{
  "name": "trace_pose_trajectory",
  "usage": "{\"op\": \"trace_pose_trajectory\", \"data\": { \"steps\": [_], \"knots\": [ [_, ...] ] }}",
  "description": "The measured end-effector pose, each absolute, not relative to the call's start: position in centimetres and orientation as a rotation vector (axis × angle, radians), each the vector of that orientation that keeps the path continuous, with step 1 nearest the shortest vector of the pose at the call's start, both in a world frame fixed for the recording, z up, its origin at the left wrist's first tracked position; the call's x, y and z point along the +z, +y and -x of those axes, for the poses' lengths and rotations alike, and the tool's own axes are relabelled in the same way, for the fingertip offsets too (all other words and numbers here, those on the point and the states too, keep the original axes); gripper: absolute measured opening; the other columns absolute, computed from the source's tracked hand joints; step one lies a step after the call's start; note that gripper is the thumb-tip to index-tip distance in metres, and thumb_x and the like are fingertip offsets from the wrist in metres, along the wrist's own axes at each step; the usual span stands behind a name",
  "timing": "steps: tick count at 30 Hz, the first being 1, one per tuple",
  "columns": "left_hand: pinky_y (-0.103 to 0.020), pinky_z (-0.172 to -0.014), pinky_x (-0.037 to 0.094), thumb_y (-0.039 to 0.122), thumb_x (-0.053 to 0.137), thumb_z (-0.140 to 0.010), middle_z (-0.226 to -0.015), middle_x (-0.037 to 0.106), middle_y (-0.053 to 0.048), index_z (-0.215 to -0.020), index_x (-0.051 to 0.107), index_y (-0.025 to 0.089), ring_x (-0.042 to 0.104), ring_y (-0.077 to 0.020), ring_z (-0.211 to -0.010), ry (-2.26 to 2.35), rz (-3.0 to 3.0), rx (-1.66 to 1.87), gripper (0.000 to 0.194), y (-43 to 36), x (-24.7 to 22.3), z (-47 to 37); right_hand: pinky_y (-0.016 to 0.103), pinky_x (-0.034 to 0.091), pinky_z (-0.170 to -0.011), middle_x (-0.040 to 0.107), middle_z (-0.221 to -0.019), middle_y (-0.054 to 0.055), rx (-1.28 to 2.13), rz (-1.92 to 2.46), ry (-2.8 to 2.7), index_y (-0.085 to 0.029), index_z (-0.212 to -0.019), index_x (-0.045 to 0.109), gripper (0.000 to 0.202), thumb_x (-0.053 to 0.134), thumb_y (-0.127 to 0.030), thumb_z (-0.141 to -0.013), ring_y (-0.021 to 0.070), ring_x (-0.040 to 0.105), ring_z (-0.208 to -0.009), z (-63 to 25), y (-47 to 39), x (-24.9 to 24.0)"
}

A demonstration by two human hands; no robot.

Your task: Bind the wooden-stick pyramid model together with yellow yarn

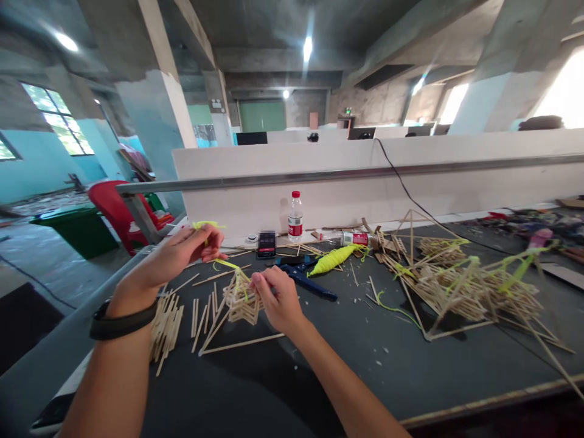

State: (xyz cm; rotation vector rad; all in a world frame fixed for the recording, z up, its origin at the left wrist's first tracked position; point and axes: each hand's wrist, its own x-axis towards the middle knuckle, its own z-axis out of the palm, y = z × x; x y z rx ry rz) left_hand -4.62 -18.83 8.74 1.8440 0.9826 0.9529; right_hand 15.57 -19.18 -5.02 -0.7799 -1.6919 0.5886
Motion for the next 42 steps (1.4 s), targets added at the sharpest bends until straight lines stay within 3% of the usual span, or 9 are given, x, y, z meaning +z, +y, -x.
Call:
{"op": "trace_pose_trajectory", "data": {
  "steps": [5, 8, 11, 14, 16, 22, 34, 42],
  "knots": [
    [-0.027, -0.068, 0.048, 0.045, 0.041, -0.099, -0.064, 0.045, 0.002, -0.079, 0.058, 0.019, 0.042, -0.0119, -0.059, 0.931, -1.83, 0.984, 0.037, -18.5, 8.4, 4.9, 0.03, 0.043, -0.067, 0.057, -0.07, 0.001, 0.705, 0.736, -1.651, -0.021, -0.074, 0.062, 0.041, 0.041, -0.041, -0.103, 0.0163, 0.054, -0.068, -15.6, -19.6, -4.3],
    [-0.026, -0.067, 0.047, 0.045, 0.042, -0.099, -0.064, 0.044, 0.003, -0.08, 0.058, 0.018, 0.041, -0.0116, -0.058, 0.934, -1.828, 0.993, 0.037, -18.5, 8.4, 4.9, 0.031, 0.045, -0.073, 0.058, -0.078, 0.002, 0.772, 0.648, -1.614, -0.022, -0.08, 0.068, 0.037, 0.045, -0.04, -0.102, 0.0172, 0.056, -0.075, -15.5, -19.7, -3.7],
    [-0.026, -0.068, 0.047, 0.046, 0.041, -0.099, -0.066, 0.045, 0.002, -0.079, 0.058, 0.018, 0.041, -0.0114, -0.059, 0.958, -1.833, 0.983, 0.039, -18.7, 8.5, 4.9, 0.032, 0.045, -0.08, 0.059, -0.091, 0.004, 0.746, 0.643, -1.609, -0.024, -0.097, 0.073, 0.031, 0.046, -0.039, -0.101, 0.0189, 0.057, -0.086, -15.4, -19.6, -3.3],
    [-0.027, -0.07, 0.049, 0.043, 0.041, -0.099, -0.065, 0.044, 0.003, -0.08, 0.057, 0.018, 0.039, -0.011, -0.058, 0.941, -1.827, 0.984, 0.036, -18.8, 8.7, 4.8, 0.03, 0.046, -0.073, 0.057, -0.1, 0.005, 0.709, 0.775, -1.652, -0.025, -0.121, 0.065, 0.031, 0.051, -0.041, -0.098, 0.0176, 0.053, -0.08, -15.2, -19.4, -3.7],
    [-0.027, -0.073, 0.05, 0.042, 0.041, -0.099, -0.064, 0.043, 0.003, -0.08, 0.057, 0.018, 0.039, -0.0109, -0.057, 0.941, -1.823, 0.985, 0.035, -18.8, 8.7, 4.9, 0.029, 0.045, -0.067, 0.057, -0.1, 0.005, 0.699, 0.847, -1.674, -0.024, -0.125, 0.062, 0.035, 0.056, -0.042, -0.095, 0.0167, 0.049, -0.074, -15.2, -19.2, -4.1],
    [-0.029, -0.077, 0.052, 0.044, 0.044, -0.098, -0.066, 0.044, 0.003, -0.08, 0.059, 0.019, 0.041, -0.0105, -0.058, 0.935, -1.805, 0.987, 0.036, -18.5, 8.4, 5.3, 0.026, 0.036, -0.057, 0.049, -0.07, -0.002, 0.792, 0.894, -1.652, -0.022, -0.095, 0.063, 0.028, 0.049, -0.046, -0.098, 0.0149, 0.043, -0.063, -15.1, -18.9, -4.7],
    [-0.029, -0.074, 0.052, 0.043, 0.043, -0.098, -0.064, 0.042, 0.003, -0.082, 0.059, 0.019, 0.041, -0.011, -0.057, 0.913, -1.815, 1.003, 0.034, -18.6, 8.5, 5.2, 0.027, 0.034, -0.059, 0.052, -0.075, 0.0, 0.749, 0.905, -1.68, -0.022, -0.086, 0.06, 0.027, 0.053, -0.046, -0.096, 0.0161, 0.045, -0.068, -15.2, -18.9, -4.4],
    [-0.029, -0.074, 0.051, 0.045, 0.041, -0.099, -0.067, 0.045, 0.002, -0.079, 0.058, 0.019, 0.041, -0.0114, -0.058, 0.959, -1.829, 0.996, 0.037, -18.8, 8.6, 5.1, 0.025, 0.035, -0.053, 0.04, -0.063, -0.003, 0.981, 0.801, -1.567, -0.022, -0.073, 0.053, 0.042, 0.047, -0.057, -0.095, 0.0132, 0.038, -0.056, -14.8, -18.3, -4.4]
  ]
}}
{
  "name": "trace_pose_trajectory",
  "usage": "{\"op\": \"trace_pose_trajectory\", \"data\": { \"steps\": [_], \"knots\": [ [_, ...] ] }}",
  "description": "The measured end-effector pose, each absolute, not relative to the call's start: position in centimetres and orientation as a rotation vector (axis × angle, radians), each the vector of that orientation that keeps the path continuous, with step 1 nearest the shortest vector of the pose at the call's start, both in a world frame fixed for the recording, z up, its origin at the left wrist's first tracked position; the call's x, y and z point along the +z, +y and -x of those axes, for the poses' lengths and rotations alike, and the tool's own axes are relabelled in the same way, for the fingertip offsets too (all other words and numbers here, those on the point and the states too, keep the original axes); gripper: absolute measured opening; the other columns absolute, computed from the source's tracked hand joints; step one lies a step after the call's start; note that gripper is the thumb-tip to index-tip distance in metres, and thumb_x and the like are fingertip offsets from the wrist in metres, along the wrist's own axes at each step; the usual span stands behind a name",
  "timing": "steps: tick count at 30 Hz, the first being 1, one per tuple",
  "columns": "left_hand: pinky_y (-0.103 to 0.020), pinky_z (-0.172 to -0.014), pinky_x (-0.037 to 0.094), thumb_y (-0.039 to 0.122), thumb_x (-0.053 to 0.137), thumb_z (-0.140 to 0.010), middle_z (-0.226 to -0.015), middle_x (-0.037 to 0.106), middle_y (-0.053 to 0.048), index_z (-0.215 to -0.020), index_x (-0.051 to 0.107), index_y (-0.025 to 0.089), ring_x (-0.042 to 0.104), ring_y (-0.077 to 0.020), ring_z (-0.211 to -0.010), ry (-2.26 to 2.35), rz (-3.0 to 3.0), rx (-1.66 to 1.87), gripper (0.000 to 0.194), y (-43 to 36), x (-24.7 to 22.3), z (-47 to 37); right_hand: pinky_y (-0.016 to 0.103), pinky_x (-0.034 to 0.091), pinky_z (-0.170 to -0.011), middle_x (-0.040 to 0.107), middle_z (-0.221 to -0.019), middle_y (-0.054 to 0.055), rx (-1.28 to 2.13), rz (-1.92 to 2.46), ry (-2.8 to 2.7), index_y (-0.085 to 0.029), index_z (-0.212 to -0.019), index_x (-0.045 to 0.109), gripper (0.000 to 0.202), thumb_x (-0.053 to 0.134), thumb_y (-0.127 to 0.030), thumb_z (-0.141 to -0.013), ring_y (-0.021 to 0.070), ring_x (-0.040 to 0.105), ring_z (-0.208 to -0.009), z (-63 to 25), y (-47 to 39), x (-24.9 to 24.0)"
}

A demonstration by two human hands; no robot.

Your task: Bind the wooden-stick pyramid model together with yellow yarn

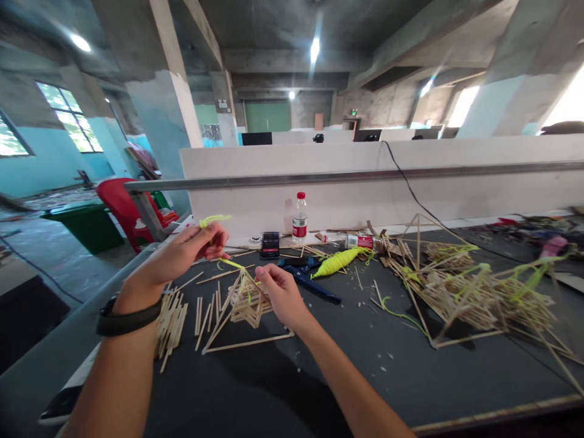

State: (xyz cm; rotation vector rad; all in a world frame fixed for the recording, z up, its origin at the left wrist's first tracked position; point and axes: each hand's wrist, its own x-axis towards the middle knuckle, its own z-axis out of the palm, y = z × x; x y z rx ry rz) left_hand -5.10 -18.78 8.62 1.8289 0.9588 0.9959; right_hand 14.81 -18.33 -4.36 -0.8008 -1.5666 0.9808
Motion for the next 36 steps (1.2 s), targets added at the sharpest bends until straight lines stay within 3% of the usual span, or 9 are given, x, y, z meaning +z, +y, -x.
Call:
{"op": "trace_pose_trajectory", "data": {
  "steps": [5, 9, 15, 24, 30, 34, 36],
  "knots": [
    [-0.027, -0.068, 0.05, 0.044, 0.041, -0.098, -0.066, 0.045, 0.001, -0.08, 0.059, 0.02, 0.043, -0.0131, -0.06, 0.945, -1.845, 0.999, 0.035, -18.5, 8.4, 5.3, 0.025, 0.036, -0.055, 0.042, -0.069, -0.003, 1.039, 0.785, -1.503, -0.022, -0.08, 0.054, 0.037, 0.054, -0.056, -0.092, 0.0133, 0.039, -0.06, -14.7, -18.0, -4.6],
    [-0.031, -0.076, 0.053, 0.044, 0.042, -0.098, -0.064, 0.043, 0.003, -0.081, 0.059, 0.021, 0.042, -0.0126, -0.056, 0.958, -1.822, 0.992, 0.033, -18.5, 8.3, 5.4, 0.024, 0.035, -0.054, 0.045, -0.074, -0.003, 0.98, 0.842, -1.534, -0.024, -0.097, 0.059, 0.029, 0.061, -0.051, -0.09, 0.0136, 0.039, -0.062, -14.6, -18.0, -5.4],
    [-0.03, -0.076, 0.052, 0.045, 0.043, -0.098, -0.069, 0.047, 0.001, -0.079, 0.059, 0.019, 0.043, -0.0119, -0.059, 0.958, -1.817, 0.996, 0.036, -18.8, 8.6, 5.1, 0.025, 0.034, -0.054, 0.046, -0.072, -0.001, 0.956, 0.798, -1.568, -0.022, -0.08, 0.06, 0.031, 0.053, -0.048, -0.095, 0.0138, 0.04, -0.062, -14.5, -18.2, -5.6],
    [-0.026, -0.068, 0.05, 0.042, 0.04, -0.099, -0.065, 0.042, 0.002, -0.078, 0.057, 0.02, 0.042, -0.0128, -0.058, 0.926, -1.837, 0.993, 0.035, -18.8, 8.7, 5.1, 0.027, 0.037, -0.063, 0.051, -0.077, 0.0, 1.04, 0.716, -1.471, -0.021, -0.076, 0.063, 0.035, 0.053, -0.049, -0.095, 0.015, 0.044, -0.067, -14.7, -18.4, -4.3],
    [-0.024, -0.069, 0.049, 0.046, 0.042, -0.099, -0.066, 0.044, 0.003, -0.079, 0.059, 0.018, 0.041, -0.0107, -0.059, 0.923, -1.836, 0.996, 0.038, -18.5, 8.3, 5.3, 0.027, 0.036, -0.06, 0.053, -0.084, 0.001, 1.171, 0.677, -1.338, -0.027, -0.101, 0.076, 0.032, 0.052, -0.047, -0.096, 0.0134, 0.043, -0.063, -14.3, -18.2, -4.9],
    [-0.026, -0.072, 0.051, 0.044, 0.045, -0.098, -0.065, 0.044, 0.003, -0.079, 0.06, 0.018, 0.041, -0.0104, -0.058, 0.92, -1.808, 1.016, 0.036, -18.4, 8.3, 5.3, 0.031, 0.042, -0.08, 0.055, -0.086, 0.003, 0.985, 0.655, -1.371, -0.025, -0.089, 0.078, 0.027, 0.057, -0.041, -0.095, 0.0187, 0.056, -0.086, -14.1, -18.5, -4.9],
    [-0.027, -0.075, 0.052, 0.043, 0.045, -0.098, -0.064, 0.043, 0.004, -0.079, 0.059, 0.018, 0.041, -0.0102, -0.057, 0.92, -1.798, 1.011, 0.035, -18.6, 8.4, 5.2, 0.032, 0.042, -0.08, 0.054, -0.081, 0.002, 0.82, 0.712, -1.436, -0.024, -0.088, 0.077, 0.026, 0.057, -0.038, -0.096, 0.0188, 0.057, -0.083, -14.2, -18.8, -4.8]
  ]
}}
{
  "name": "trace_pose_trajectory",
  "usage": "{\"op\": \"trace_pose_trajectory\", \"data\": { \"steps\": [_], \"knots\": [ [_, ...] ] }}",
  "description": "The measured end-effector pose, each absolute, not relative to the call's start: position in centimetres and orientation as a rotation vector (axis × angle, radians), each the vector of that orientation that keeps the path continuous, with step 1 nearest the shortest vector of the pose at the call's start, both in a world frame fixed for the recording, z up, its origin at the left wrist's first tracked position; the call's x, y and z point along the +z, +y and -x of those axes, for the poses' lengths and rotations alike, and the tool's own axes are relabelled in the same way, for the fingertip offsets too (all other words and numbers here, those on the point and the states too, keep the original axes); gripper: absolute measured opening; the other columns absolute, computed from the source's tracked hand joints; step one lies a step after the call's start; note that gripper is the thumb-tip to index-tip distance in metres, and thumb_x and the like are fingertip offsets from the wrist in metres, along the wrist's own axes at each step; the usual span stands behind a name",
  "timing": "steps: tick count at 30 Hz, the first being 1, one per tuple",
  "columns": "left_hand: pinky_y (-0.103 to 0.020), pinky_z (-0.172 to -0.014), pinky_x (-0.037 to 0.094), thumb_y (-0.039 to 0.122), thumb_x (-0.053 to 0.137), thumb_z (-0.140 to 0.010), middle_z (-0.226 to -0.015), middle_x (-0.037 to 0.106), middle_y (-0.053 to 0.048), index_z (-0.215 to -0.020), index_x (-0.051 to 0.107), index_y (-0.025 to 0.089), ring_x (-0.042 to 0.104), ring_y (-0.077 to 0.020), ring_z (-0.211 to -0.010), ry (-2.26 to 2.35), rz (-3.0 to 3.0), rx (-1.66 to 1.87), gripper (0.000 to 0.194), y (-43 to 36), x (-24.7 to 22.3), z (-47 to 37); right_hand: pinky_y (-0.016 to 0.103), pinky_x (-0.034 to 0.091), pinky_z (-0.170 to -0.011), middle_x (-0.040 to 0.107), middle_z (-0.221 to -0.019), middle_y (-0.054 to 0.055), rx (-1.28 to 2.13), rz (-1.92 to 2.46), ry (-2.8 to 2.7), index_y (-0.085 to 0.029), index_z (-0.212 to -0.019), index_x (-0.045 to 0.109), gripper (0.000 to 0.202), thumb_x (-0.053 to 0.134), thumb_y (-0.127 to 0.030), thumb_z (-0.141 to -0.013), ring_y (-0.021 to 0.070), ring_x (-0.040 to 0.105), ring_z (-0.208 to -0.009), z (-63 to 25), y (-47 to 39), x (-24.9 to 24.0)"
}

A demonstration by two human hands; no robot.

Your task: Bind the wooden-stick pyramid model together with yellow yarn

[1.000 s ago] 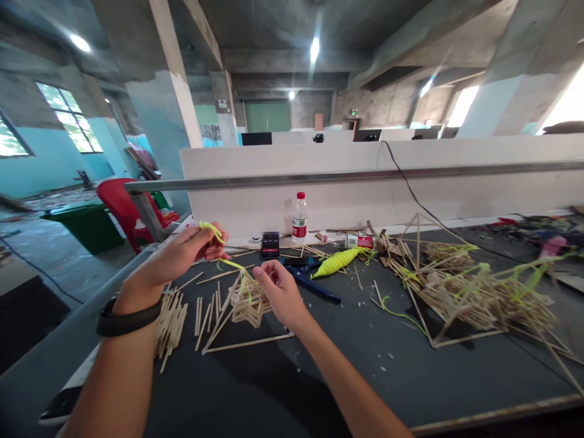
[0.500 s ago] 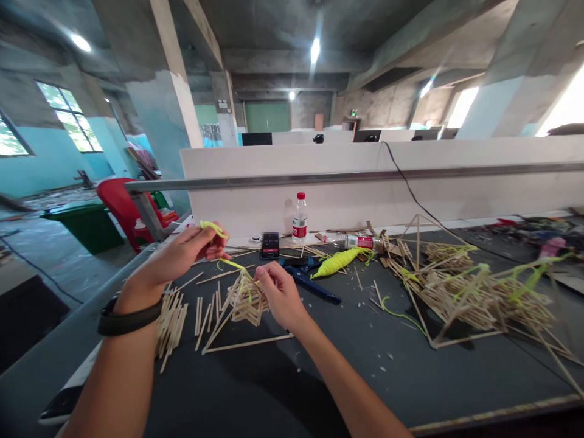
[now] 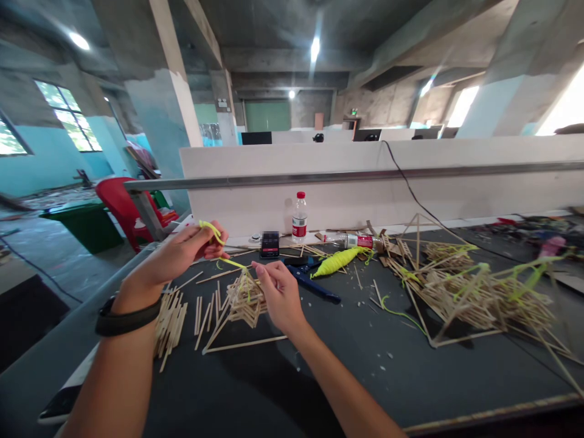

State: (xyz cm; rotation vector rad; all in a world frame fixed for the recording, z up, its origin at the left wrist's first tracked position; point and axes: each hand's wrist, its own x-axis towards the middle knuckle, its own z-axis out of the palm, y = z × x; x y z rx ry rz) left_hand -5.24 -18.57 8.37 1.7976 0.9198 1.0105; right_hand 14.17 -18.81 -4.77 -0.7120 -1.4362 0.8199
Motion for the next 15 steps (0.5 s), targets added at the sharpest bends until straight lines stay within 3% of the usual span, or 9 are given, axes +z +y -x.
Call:
{"op": "trace_pose_trajectory", "data": {
  "steps": [5, 8, 15],
  "knots": [
    [-0.027, -0.075, 0.051, 0.047, 0.043, -0.098, -0.066, 0.045, 0.003, -0.076, 0.059, 0.017, 0.042, -0.01, -0.059, 0.963, -1.809, 1.007, 0.04, -18.9, 8.7, 5.1, 0.03, 0.041, -0.069, 0.058, -0.084, 0.004, 0.591, 0.833, -1.508, -0.022, -0.102, 0.075, 0.024, 0.054, -0.033, -0.097, 0.0181, 0.054, -0.075, -14.3, -19.2, -5.1],
    [-0.027, -0.074, 0.051, 0.046, 0.044, -0.098, -0.064, 0.043, 0.003, -0.078, 0.059, 0.017, 0.041, -0.0103, -0.058, 0.934, -1.807, 1.003, 0.038, -18.7, 8.5, 5.1, 0.03, 0.039, -0.071, 0.058, -0.084, 0.003, 0.64, 0.843, -1.461, -0.021, -0.089, 0.072, 0.023, 0.054, -0.033, -0.097, 0.0185, 0.053, -0.077, -14.2, -18.9, -5.8],
    [-0.029, -0.077, 0.053, 0.048, 0.045, -0.098, -0.068, 0.045, 0.003, -0.079, 0.061, 0.018, 0.042, -0.0105, -0.06, 0.909, -1.814, 0.996, 0.038, -18.5, 8.3, 5.3, 0.028, 0.033, -0.062, 0.043, -0.066, -0.002, 0.805, 0.813, -1.34, -0.021, -0.065, 0.049, 0.035, 0.049, -0.038, -0.096, 0.015, 0.041, -0.063, -14.9, -17.2, -7.6]
  ]
}}
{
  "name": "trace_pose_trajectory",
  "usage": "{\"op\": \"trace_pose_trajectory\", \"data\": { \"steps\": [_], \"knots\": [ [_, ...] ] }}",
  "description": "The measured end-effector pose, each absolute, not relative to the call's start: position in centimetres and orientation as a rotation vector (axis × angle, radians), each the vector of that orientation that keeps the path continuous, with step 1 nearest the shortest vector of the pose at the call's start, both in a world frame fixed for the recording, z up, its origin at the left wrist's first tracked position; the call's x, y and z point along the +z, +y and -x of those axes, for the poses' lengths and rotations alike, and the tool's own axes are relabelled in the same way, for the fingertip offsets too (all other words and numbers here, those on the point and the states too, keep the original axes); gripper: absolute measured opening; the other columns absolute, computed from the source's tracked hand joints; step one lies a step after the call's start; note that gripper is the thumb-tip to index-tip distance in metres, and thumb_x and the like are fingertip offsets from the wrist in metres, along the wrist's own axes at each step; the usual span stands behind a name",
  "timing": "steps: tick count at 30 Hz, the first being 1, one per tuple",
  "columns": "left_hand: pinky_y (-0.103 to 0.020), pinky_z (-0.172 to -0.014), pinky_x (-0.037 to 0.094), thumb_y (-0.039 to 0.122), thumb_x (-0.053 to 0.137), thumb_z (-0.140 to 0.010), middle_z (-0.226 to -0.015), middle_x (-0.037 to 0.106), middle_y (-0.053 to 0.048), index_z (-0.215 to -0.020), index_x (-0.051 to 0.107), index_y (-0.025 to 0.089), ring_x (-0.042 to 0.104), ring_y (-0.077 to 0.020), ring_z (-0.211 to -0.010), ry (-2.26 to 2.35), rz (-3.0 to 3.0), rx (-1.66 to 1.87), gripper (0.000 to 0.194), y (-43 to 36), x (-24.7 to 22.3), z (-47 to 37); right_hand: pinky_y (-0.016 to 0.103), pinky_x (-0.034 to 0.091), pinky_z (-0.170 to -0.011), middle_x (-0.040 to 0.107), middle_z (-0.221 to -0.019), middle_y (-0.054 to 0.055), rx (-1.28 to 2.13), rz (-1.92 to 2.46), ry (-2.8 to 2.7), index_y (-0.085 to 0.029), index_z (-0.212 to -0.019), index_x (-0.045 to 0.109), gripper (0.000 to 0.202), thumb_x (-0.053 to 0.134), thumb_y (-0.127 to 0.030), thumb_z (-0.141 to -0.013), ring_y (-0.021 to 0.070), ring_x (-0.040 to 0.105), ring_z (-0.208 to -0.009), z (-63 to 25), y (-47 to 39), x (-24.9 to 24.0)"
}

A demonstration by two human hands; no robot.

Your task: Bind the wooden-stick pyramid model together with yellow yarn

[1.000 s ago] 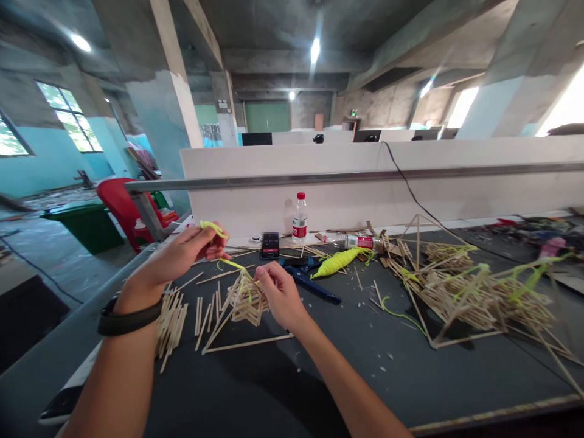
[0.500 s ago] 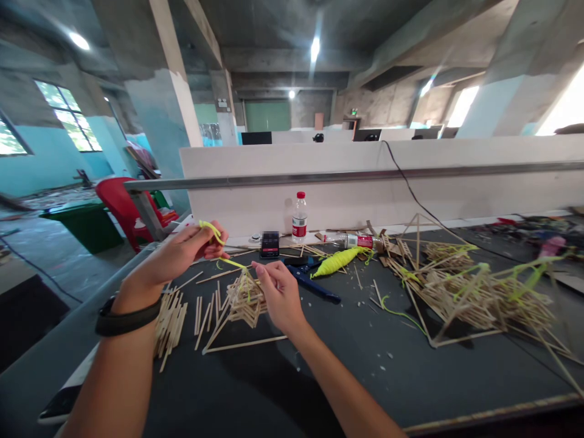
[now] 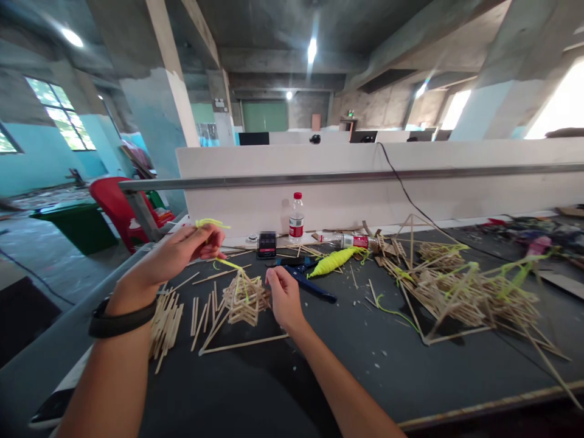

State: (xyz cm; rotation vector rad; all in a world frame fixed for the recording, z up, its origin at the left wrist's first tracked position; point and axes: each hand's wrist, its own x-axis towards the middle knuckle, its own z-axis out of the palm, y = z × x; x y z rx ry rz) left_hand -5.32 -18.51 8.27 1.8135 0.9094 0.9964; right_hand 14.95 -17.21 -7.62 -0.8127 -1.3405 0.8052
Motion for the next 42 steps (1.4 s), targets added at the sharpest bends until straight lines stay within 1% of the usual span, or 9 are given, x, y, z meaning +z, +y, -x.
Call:
{"op": "trace_pose_trajectory", "data": {
  "steps": [5, 8, 11, 15, 21, 27, 31, 35, 42],
  "knots": [
    [-0.029, -0.075, 0.053, 0.046, 0.048, -0.097, -0.066, 0.046, 0.003, -0.081, 0.063, 0.018, 0.044, -0.011, -0.06, 0.9, -1.782, 1.03, 0.036, -18.4, 8.1, 5.5, 0.028, 0.029, -0.056, 0.033, -0.059, -0.004, 0.844, 0.827, -1.176, -0.022, -0.056, 0.036, 0.044, 0.051, -0.042, -0.092, 0.0135, 0.032, -0.057, -16.1, -15.4, -8.3],
    [-0.029, -0.076, 0.052, 0.047, 0.046, -0.097, -0.066, 0.045, 0.003, -0.08, 0.062, 0.019, 0.043, -0.0108, -0.059, 0.879, -1.801, 1.012, 0.037, -18.4, 8.2, 5.4, 0.029, 0.026, -0.052, 0.035, -0.055, -0.005, 0.847, 0.871, -1.095, -0.021, -0.058, 0.046, 0.044, 0.051, -0.047, -0.093, 0.0129, 0.031, -0.053, -16.8, -14.6, -8.6],
    [-0.029, -0.077, 0.052, 0.047, 0.043, -0.099, -0.064, 0.045, 0.003, -0.079, 0.06, 0.019, 0.043, -0.0111, -0.059, 0.879, -1.821, 0.988, 0.038, -18.7, 8.5, 5.2, 0.028, 0.032, -0.054, 0.05, -0.061, -0.003, 0.839, 0.916, -1.045, -0.018, -0.092, 0.066, 0.031, 0.057, -0.048, -0.091, 0.0148, 0.042, -0.056, -17.2, -14.3, -8.9],
    [-0.027, -0.076, 0.05, 0.046, 0.041, -0.1, -0.065, 0.047, 0.003, -0.078, 0.059, 0.019, 0.044, -0.0115, -0.061, 0.898, -1.833, 0.972, 0.039, -19.1, 8.9, 5.0, 0.031, 0.044, -0.065, 0.068, -0.099, 0.007, 0.845, 0.948, -1.055, -0.02, -0.138, 0.052, 0.061, 0.067, -0.044, -0.084, 0.019, 0.055, -0.075, -17.0, -14.8, -8.8],
    [-0.026, -0.071, 0.05, 0.044, 0.041, -0.1, -0.063, 0.047, 0.003, -0.077, 0.059, 0.019, 0.044, -0.0117, -0.059, 0.916, -1.857, 0.992, 0.039, -19.2, 8.8, 4.9, 0.034, 0.045, -0.087, 0.046, -0.147, 0.006, 0.787, 0.847, -1.508, -0.032, -0.147, 0.043, 0.054, 0.054, -0.042, -0.095, 0.0236, 0.052, -0.113, -16.5, -16.7, -7.8],
    [-0.028, -0.075, 0.051, 0.045, 0.043, -0.098, -0.069, 0.049, 0.001, -0.079, 0.061, 0.019, 0.044, -0.0113, -0.058, 0.92, -1.829, 1.014, 0.037, -18.8, 8.5, 5.1, 0.037, 0.041, -0.095, 0.063, -0.118, 0.007, 0.915, 0.785, -1.574, -0.027, -0.133, 0.057, 0.041, 0.043, -0.046, -0.1, 0.0237, 0.056, -0.109, -16.2, -17.0, -7.6],
    [-0.029, -0.076, 0.051, 0.046, 0.044, -0.098, -0.07, 0.049, 0.001, -0.08, 0.061, 0.018, 0.044, -0.0107, -0.059, 0.907, -1.807, 1.011, 0.037, -18.5, 8.3, 5.2, 0.033, 0.043, -0.086, 0.061, -0.091, 0.004, 0.901, 0.802, -1.547, -0.023, -0.106, 0.069, 0.038, 0.042, -0.049, -0.1, 0.0211, 0.057, -0.09, -15.9, -17.1, -7.7],
    [-0.028, -0.073, 0.049, 0.047, 0.045, -0.098, -0.07, 0.049, 0.002, -0.081, 0.062, 0.019, 0.044, -0.0108, -0.06, 0.917, -1.79, 1.013, 0.037, -18.4, 8.1, 5.2, 0.028, 0.042, -0.069, 0.053, -0.077, -0.001, 0.916, 0.814, -1.52, -0.023, -0.105, 0.065, 0.03, 0.05, -0.047, -0.097, 0.0171, 0.05, -0.073, -15.6, -17.3, -8.0],
    [-0.026, -0.069, 0.047, 0.048, 0.046, -0.098, -0.069, 0.048, 0.002, -0.079, 0.061, 0.019, 0.044, -0.011, -0.061, 0.941, -1.797, 1.019, 0.038, -18.4, 8.0, 5.3, 0.03, 0.043, -0.08, 0.056, -0.096, 0.002, 0.966, 0.8, -1.474, -0.027, -0.121, 0.063, 0.032, 0.055, -0.039, -0.093, 0.0183, 0.052, -0.086, -15.5, -16.4, -8.0]
  ]
}}
